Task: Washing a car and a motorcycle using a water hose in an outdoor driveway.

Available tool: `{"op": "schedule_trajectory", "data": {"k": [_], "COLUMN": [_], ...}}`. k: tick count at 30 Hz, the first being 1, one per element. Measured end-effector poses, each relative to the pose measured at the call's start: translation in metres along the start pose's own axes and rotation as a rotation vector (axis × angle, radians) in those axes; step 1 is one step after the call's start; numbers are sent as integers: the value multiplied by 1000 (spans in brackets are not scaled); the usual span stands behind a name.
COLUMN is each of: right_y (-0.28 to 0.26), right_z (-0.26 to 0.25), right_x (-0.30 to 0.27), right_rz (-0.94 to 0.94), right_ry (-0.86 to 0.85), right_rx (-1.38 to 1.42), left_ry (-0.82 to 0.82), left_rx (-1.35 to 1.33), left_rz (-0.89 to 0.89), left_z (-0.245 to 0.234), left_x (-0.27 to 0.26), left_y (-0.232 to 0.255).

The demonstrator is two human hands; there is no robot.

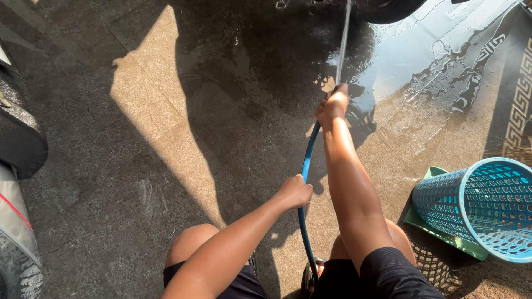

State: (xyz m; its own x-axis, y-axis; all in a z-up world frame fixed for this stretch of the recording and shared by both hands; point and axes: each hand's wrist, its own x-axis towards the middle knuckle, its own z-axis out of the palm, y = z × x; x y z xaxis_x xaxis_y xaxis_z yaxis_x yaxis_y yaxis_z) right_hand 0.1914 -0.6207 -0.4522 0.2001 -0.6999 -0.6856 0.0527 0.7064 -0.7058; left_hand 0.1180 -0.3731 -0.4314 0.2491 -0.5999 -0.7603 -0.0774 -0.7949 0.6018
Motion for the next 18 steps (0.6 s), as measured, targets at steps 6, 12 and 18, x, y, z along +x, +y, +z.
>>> {"op": "schedule_trajectory", "data": {"k": [6, 12, 18], "right_y": [-31, -33, -39], "right_z": [8, 17, 20], "right_x": [-25, -42, -45], "right_rz": [-9, -85, -114], "right_ry": [-80, -211, -161], "right_rx": [13, 1, 86], "left_ry": [49, 74, 136], "left_rx": [82, 79, 90], "left_rz": [86, 111, 179], "left_z": [-10, -1, -9], "left_x": [-17, -1, 1], "left_y": [14, 4, -1]}}
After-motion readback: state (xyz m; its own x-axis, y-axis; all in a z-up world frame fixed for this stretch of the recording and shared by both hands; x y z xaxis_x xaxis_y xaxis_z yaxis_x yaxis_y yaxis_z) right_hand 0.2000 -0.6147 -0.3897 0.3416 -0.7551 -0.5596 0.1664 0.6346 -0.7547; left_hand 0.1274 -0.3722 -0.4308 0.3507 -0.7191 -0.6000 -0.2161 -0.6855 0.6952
